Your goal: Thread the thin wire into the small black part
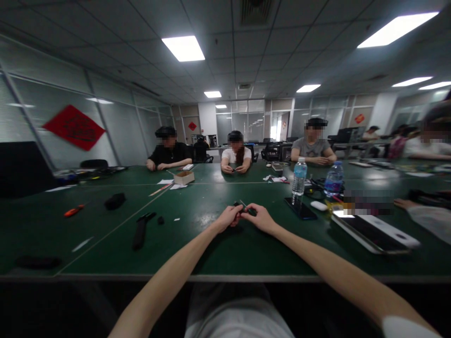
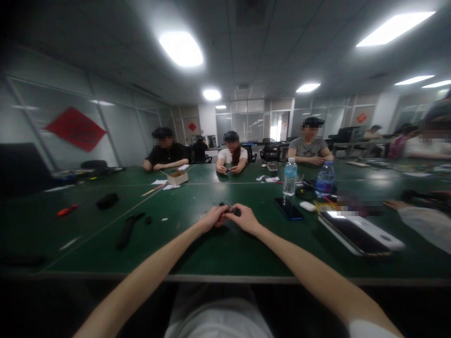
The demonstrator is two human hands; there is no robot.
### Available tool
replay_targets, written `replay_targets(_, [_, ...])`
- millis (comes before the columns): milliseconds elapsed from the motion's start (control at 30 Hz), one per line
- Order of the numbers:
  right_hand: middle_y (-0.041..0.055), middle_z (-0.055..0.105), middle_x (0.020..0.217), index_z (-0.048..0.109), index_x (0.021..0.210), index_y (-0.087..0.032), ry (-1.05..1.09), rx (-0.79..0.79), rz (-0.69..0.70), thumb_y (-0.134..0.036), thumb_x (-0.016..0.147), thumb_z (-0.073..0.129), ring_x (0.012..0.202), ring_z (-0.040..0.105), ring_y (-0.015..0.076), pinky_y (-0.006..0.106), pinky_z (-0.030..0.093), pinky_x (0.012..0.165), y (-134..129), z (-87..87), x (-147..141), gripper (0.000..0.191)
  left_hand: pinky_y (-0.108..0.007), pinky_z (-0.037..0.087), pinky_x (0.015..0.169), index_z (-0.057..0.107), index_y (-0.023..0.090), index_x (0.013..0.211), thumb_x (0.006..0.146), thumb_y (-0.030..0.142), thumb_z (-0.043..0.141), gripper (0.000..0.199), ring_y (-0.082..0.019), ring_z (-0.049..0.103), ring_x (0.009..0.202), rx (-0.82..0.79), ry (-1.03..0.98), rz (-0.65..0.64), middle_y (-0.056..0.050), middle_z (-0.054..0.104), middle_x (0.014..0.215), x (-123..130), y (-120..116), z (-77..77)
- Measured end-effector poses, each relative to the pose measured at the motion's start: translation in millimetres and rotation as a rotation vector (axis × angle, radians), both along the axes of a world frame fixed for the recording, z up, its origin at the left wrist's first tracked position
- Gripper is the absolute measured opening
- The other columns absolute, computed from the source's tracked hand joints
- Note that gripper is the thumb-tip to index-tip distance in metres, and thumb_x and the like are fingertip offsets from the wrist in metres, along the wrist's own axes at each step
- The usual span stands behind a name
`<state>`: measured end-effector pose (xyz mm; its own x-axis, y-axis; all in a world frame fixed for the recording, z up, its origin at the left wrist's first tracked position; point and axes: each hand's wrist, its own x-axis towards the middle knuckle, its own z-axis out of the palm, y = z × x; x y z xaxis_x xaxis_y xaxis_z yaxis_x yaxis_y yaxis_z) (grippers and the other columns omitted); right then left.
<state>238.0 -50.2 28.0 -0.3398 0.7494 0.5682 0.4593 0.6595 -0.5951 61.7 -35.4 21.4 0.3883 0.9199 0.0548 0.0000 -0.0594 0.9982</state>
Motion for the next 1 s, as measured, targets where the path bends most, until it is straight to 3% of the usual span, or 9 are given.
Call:
replay_targets(133, [0.0023,0.062,0.084,0.061,0.091,-0.017,-0.022,0.034,-0.045,-0.037,0.082,0.052,0.074,0.054,0.0139,0.024,0.039,0.067,1.7,4.2,2.4,0.023,-0.019,0.022,0.036,0.056,0.011,0.068,0.076,0.056,0.046,0.048,-0.006,0.037,0.036,0.045,0.053,0.075,0.001,0.045,0.049,-1.5,2.8,-0.5])
replay_targets(300, [0.0042,0.062,0.092,0.059,0.100,-0.018,-0.212,0.167,0.008,-0.025,0.081,0.053,0.083,0.056,0.0158,0.026,0.040,0.076,1.2,18.2,16.3,0.021,-0.016,0.019,0.035,0.059,0.013,0.094,0.072,0.048,0.057,0.041,-0.003,0.031,0.035,0.079,-0.024,0.109,0.007,0.039,0.051,-4.9,6.4,0.7])
replay_targets(567, [0.0059,0.063,0.096,0.058,0.105,-0.020,-0.526,0.127,0.009,-0.025,0.084,0.049,0.089,0.057,0.0184,0.027,0.040,0.079,-4.5,29.8,27.9,0.024,-0.016,0.018,0.035,0.055,0.015,0.095,0.074,0.048,0.055,0.039,-0.003,0.027,0.034,0.099,-0.063,0.137,0.008,0.038,0.049,-11.7,10.2,0.8])
replay_targets(800, [0.0055,0.064,0.095,0.058,0.104,-0.021,-0.582,0.121,0.019,-0.029,0.085,0.048,0.087,0.058,0.0187,0.026,0.040,0.076,-6.5,29.7,28.0,0.024,-0.016,0.017,0.035,0.053,0.013,0.085,0.075,0.060,0.047,0.048,-0.004,0.026,0.034,0.099,-0.029,0.172,0.009,0.031,0.043,-13.7,13.6,-2.7])
replay_targets(1000, [0.0047,0.064,0.096,0.059,0.106,-0.023,-0.579,0.119,0.077,-0.030,0.085,0.046,0.087,0.058,0.0183,0.027,0.041,0.077,-11.5,31.5,25.8,0.025,-0.017,0.020,0.036,0.050,0.014,0.070,0.071,0.071,0.039,0.058,-0.005,0.031,0.034,0.125,0.032,0.244,0.006,0.036,0.043,-13.6,14.4,-1.0])
